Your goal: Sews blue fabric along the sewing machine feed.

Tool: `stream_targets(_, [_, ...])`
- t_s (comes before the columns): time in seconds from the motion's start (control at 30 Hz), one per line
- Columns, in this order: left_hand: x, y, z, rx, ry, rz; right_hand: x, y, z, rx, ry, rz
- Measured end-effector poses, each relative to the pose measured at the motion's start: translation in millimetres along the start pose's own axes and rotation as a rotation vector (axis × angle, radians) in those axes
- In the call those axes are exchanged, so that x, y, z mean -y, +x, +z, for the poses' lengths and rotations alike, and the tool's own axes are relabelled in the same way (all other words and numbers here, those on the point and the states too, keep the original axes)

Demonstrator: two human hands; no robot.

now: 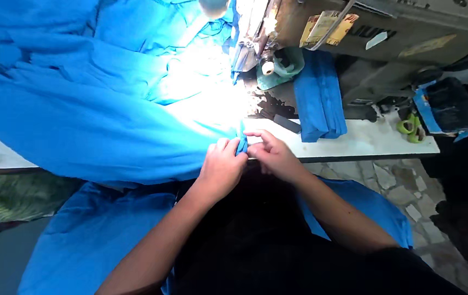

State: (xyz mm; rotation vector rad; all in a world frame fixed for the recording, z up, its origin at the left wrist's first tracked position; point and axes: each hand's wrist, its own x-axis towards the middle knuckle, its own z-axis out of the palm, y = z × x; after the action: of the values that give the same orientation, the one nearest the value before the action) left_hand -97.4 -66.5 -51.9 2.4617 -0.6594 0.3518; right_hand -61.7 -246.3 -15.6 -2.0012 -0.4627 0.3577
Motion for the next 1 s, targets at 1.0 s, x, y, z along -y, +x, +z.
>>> stream_targets(1.0, [56.0,116.6,-55.1,0.105,-0.824,-0.77,-11.4,68.8,-4.1,0.116,-0.8,-0.667])
